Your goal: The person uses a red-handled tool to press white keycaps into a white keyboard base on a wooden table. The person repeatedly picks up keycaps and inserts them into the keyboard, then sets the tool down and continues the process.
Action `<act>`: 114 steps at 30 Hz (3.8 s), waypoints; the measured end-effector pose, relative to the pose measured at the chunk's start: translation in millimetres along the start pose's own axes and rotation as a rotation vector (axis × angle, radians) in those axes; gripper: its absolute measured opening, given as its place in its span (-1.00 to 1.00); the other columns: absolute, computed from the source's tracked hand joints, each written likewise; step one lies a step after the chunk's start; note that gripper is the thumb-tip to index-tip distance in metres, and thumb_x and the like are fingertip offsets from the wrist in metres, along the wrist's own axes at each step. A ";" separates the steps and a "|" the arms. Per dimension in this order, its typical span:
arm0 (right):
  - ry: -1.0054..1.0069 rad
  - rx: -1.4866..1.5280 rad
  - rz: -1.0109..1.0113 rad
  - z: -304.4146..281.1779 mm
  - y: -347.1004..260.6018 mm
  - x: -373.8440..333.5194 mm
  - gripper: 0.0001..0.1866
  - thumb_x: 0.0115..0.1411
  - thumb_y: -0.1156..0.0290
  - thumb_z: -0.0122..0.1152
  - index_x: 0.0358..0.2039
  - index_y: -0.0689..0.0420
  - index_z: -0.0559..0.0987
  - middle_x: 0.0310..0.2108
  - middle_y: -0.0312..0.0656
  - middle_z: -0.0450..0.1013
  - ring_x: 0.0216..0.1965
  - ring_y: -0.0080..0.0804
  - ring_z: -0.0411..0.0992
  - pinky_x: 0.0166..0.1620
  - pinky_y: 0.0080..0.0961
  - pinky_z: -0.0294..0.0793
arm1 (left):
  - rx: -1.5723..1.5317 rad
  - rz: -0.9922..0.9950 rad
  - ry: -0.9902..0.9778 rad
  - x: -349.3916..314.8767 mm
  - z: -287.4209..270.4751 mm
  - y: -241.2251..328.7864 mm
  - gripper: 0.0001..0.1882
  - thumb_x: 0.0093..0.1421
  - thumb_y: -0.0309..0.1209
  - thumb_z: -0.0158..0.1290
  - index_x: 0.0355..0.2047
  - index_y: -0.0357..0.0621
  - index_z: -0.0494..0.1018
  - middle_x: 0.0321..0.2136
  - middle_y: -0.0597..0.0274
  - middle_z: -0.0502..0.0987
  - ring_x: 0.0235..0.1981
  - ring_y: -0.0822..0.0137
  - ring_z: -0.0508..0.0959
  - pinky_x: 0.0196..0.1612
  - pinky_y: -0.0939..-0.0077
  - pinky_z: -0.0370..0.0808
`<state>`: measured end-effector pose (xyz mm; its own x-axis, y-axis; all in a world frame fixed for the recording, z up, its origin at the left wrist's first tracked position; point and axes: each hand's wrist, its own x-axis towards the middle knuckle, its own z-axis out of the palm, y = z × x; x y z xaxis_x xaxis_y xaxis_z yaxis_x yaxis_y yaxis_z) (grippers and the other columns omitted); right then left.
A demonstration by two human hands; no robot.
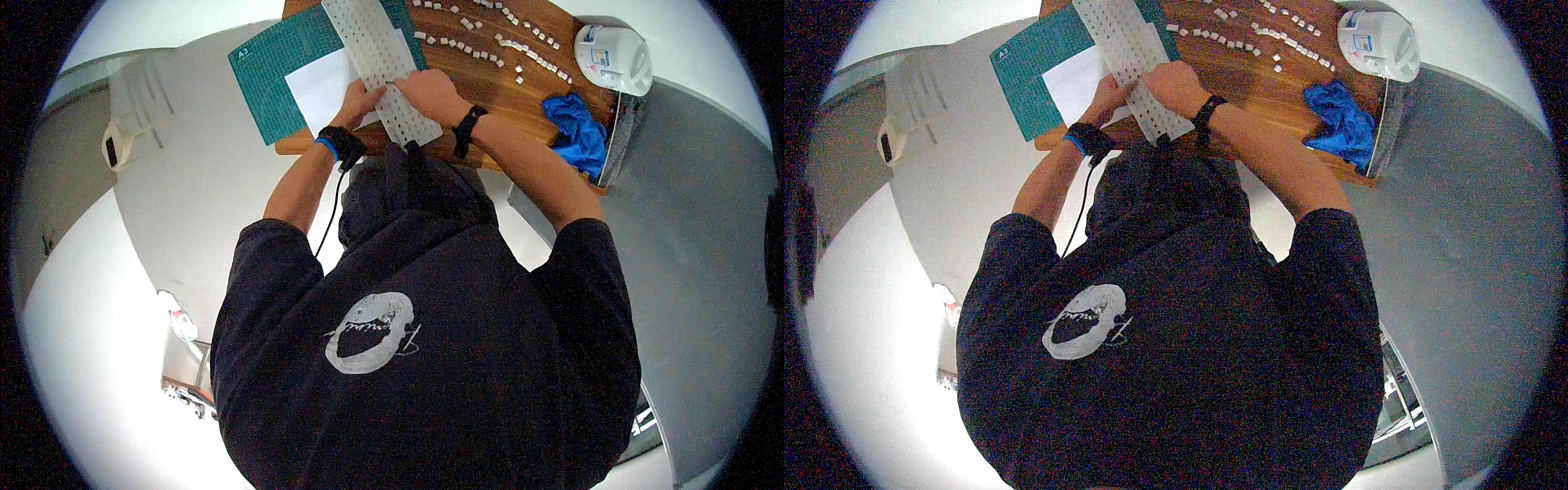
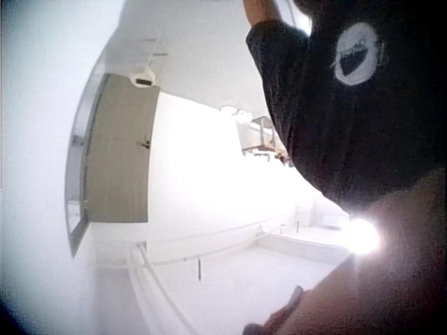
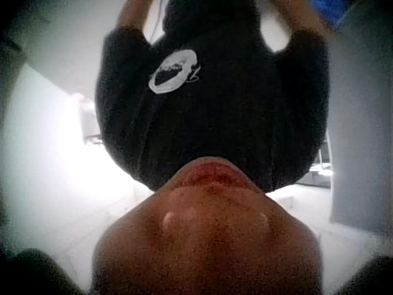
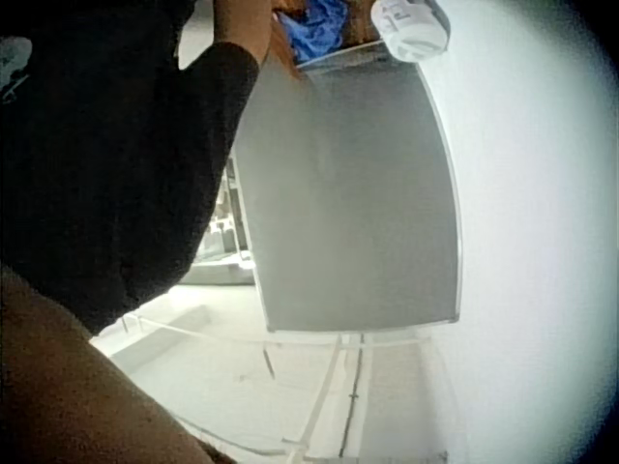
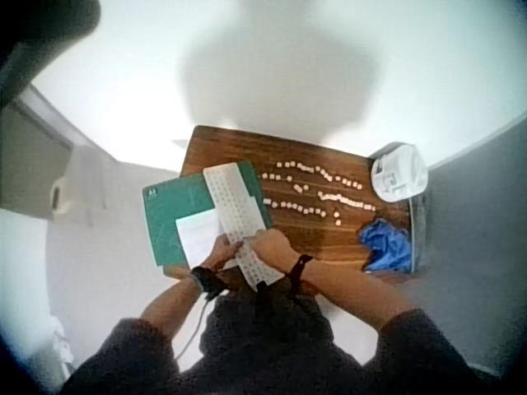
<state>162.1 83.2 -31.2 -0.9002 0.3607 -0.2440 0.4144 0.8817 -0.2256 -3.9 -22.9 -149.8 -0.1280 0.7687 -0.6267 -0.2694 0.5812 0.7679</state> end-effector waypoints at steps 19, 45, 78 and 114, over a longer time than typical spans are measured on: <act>-0.212 0.371 0.233 -8.8 45.1 -17.4 -0.71 0.25 0.18 0.00 -0.19 0.11 0.52 -0.29 0.04 0.57 -0.22 0.12 0.55 -0.20 0.06 0.53 | -0.077 0.060 -0.094 3.3 -6.8 -16.8 -0.54 0.25 -0.27 0.20 0.08 -0.27 0.44 -0.02 0.16 0.57 -0.08 0.33 0.57 -0.01 0.40 0.51; -0.237 0.302 0.239 5.5 12.1 -24.9 -0.76 0.20 0.29 0.02 -0.23 0.13 0.55 -0.34 0.06 0.57 -0.26 0.09 0.57 -0.25 0.05 0.57 | -0.152 -0.168 -0.146 -0.4 -0.9 5.7 -0.54 0.27 -0.29 0.18 0.10 -0.26 0.40 -0.03 0.15 0.54 -0.05 0.24 0.57 -0.02 0.28 0.55; -0.160 0.284 0.312 15.3 18.2 -54.5 -0.74 0.32 0.19 -0.05 -0.22 0.09 0.50 -0.43 0.05 0.56 -0.38 0.11 0.56 -0.35 0.07 0.55 | -0.175 -0.120 -0.212 6.1 -5.5 -4.9 -0.50 0.28 -0.27 0.17 0.12 -0.31 0.36 0.04 0.10 0.52 0.01 0.19 0.54 0.09 0.24 0.51; -0.227 0.339 0.372 4.4 10.3 -46.7 -0.72 0.30 0.20 -0.03 -0.18 0.10 0.52 -0.37 0.09 0.55 -0.30 0.12 0.56 -0.27 0.08 0.56 | -0.256 -0.118 -0.203 8.4 -2.2 -11.1 -0.48 0.26 -0.27 0.19 0.12 -0.32 0.34 0.06 0.10 0.50 0.03 0.19 0.53 0.10 0.22 0.53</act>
<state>209.0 74.1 -26.3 -0.6493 0.5214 -0.5537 0.7524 0.5465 -0.3678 -4.1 -23.5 -163.8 0.1037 0.7528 -0.6500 -0.5055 0.6027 0.6174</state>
